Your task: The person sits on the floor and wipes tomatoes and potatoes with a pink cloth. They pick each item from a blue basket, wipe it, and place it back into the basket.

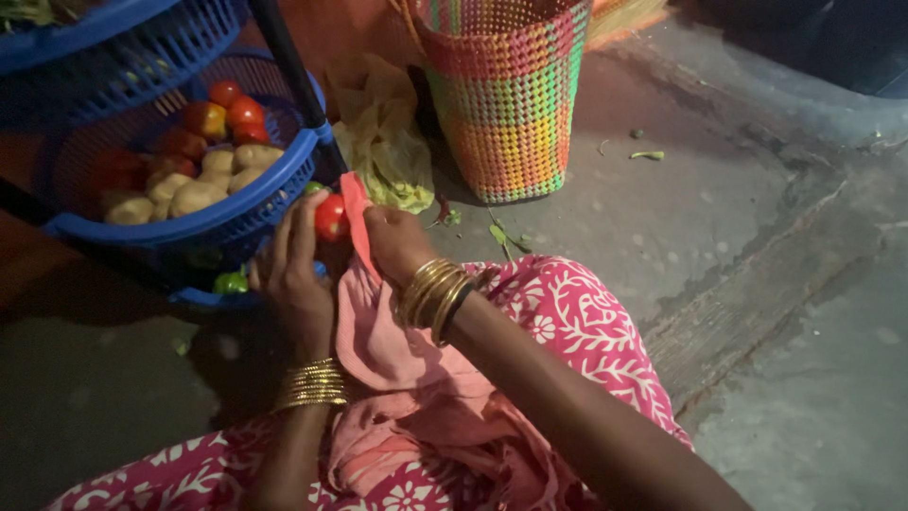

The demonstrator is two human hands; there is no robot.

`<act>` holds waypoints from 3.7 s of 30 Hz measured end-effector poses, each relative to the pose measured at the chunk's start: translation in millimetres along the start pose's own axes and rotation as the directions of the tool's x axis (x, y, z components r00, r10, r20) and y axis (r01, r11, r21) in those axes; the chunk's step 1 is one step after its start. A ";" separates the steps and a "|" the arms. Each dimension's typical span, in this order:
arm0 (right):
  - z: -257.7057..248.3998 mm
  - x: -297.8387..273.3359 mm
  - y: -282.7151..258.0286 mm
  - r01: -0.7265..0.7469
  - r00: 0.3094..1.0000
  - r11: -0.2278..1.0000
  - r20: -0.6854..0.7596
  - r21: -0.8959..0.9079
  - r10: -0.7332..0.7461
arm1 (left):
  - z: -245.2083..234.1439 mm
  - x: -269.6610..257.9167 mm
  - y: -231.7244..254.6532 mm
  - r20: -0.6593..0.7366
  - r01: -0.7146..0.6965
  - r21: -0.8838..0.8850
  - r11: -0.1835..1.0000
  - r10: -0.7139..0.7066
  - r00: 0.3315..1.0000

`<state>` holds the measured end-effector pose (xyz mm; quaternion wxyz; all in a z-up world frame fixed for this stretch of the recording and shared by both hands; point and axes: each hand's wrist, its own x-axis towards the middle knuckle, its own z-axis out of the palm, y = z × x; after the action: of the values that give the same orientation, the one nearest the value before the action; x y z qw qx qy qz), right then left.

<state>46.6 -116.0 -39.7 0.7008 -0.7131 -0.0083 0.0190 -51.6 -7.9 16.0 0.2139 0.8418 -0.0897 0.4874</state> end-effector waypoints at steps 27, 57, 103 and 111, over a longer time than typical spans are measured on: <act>53.1 86.4 -131.9 0.505 0.766 0.382 0.199 -0.774 -0.611 | 88.0 125.1 -151.4 0.274 0.277 -0.337 0.900 -0.188 0.943; -200.9 -114.0 -128.9 0.478 0.784 0.852 0.333 0.213 -0.523 | 74.8 61.7 -102.7 -0.072 -0.114 -0.312 0.943 0.096 0.993; -101.9 -2.1 33.6 0.200 0.896 0.971 -0.426 0.132 -0.127 | 84.7 -85.5 -130.2 0.753 0.969 -0.245 0.016 -0.627 0.201; -9.4 -62.9 -29.4 0.641 0.667 0.620 -0.071 -0.452 -0.742 | 122.9 -75.6 -73.4 0.737 0.855 -0.486 0.182 -0.440 0.513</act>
<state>-15.4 -127.3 -9.2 0.4915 -0.7737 -0.1995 -0.3465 32.4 -1.8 -122.2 0.7424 0.6684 0.0303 0.0344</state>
